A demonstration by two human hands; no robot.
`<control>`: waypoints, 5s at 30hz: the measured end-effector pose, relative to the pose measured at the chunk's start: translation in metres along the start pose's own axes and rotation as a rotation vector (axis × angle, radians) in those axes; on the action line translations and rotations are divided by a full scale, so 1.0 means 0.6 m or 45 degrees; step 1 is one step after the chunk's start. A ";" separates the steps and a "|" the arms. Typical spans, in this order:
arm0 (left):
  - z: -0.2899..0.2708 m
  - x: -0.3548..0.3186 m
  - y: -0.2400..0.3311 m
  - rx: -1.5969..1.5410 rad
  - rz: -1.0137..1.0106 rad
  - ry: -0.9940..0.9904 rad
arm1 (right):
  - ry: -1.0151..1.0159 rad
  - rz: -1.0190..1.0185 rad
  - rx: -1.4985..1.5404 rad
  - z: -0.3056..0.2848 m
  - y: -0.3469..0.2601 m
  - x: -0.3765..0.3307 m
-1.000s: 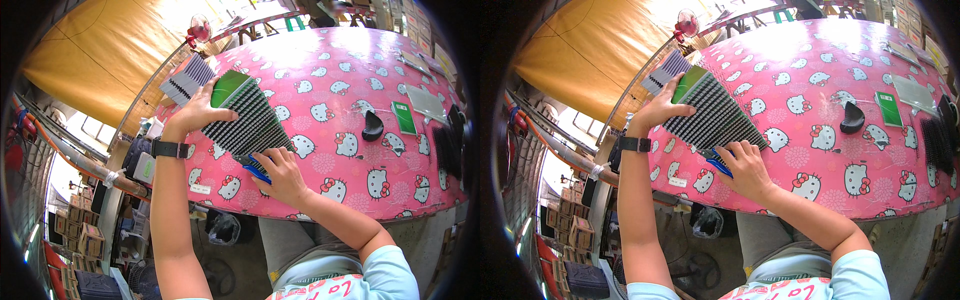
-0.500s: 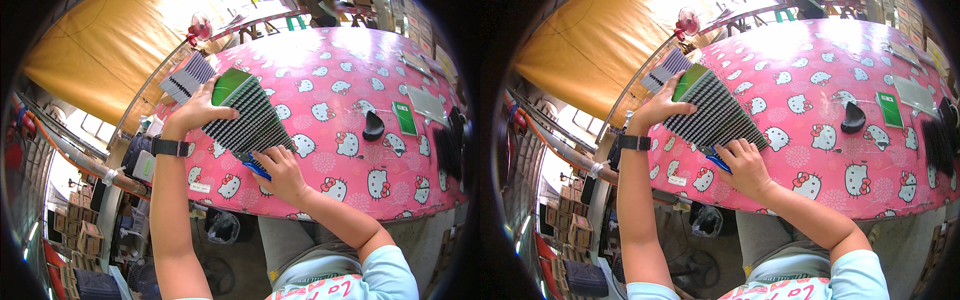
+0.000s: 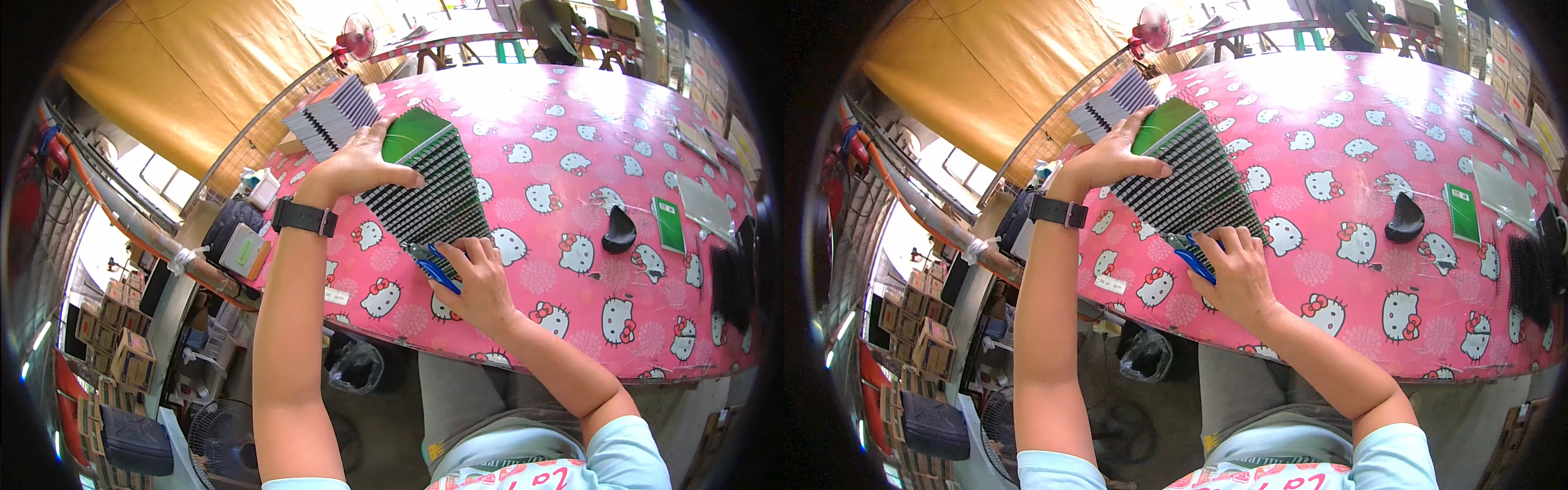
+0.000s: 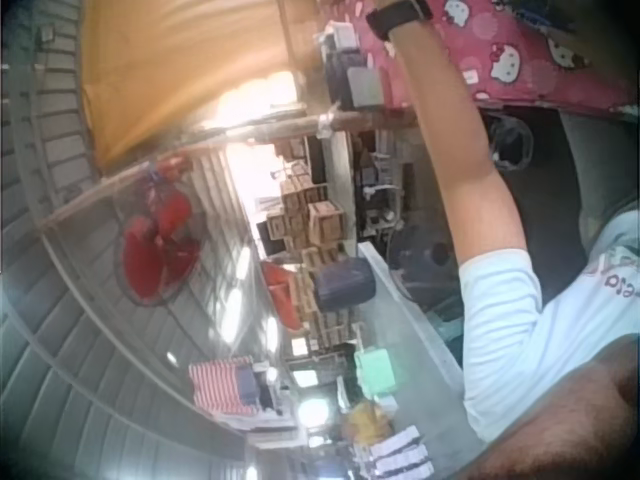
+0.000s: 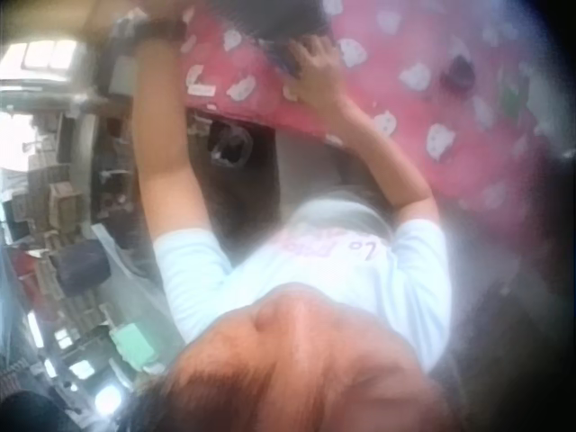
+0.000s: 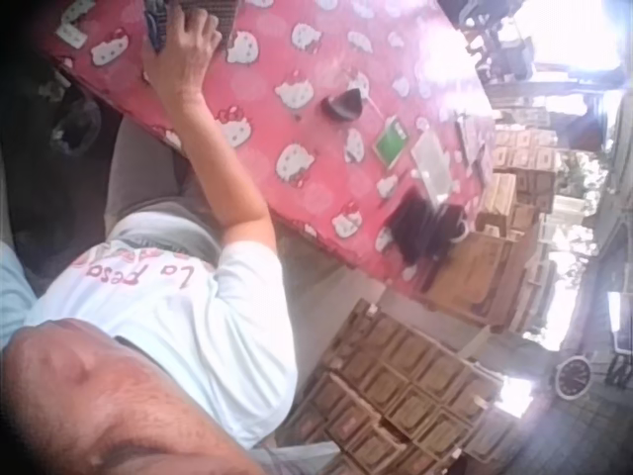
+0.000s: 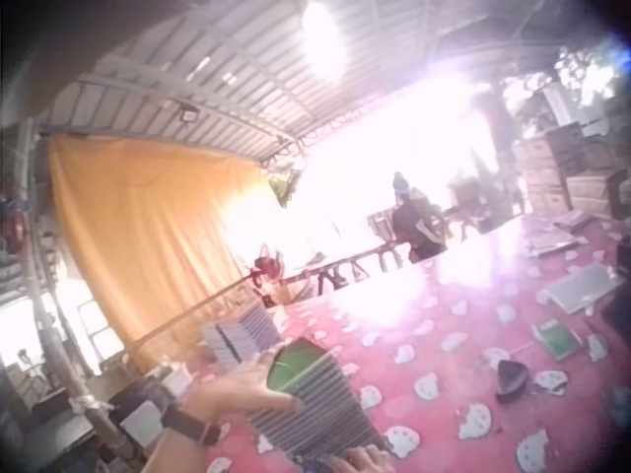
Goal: The person trims excess wire from the spiral binding of notebooks using pliers and then places the finished notebooks into a cardboard box.
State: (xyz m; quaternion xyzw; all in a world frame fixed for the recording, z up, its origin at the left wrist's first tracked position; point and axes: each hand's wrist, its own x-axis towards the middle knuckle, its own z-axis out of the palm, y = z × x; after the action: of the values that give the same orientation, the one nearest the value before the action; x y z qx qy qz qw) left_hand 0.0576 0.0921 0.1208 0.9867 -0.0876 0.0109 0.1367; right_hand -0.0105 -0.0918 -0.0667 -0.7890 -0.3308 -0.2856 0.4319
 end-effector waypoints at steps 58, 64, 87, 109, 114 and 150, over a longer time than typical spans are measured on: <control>-0.026 0.054 -0.015 -0.172 -0.111 0.126 | -0.006 -0.120 -0.123 0.009 0.011 -0.005; 0.008 0.052 -0.028 -0.078 -0.009 0.262 | -0.109 -0.064 0.228 0.002 0.019 0.003; -0.002 -0.034 -0.014 -0.197 0.371 0.208 | -0.627 0.737 1.085 -0.062 0.040 -0.049; -0.014 -0.017 0.019 0.051 0.060 -0.086 | -0.631 0.657 1.058 -0.051 0.049 -0.078; -0.018 -0.015 0.016 0.048 0.128 -0.083 | -0.659 0.675 1.069 -0.056 0.046 -0.076; 0.018 0.040 -0.019 -0.225 0.001 0.139 | -0.480 0.628 0.866 0.008 0.010 -0.023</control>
State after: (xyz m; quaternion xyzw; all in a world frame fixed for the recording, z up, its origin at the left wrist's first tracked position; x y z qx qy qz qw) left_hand 0.0830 0.0958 0.1083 0.9687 -0.0810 0.0572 0.2278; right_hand -0.0137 -0.0935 -0.0819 -0.6957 -0.2809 0.0990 0.6537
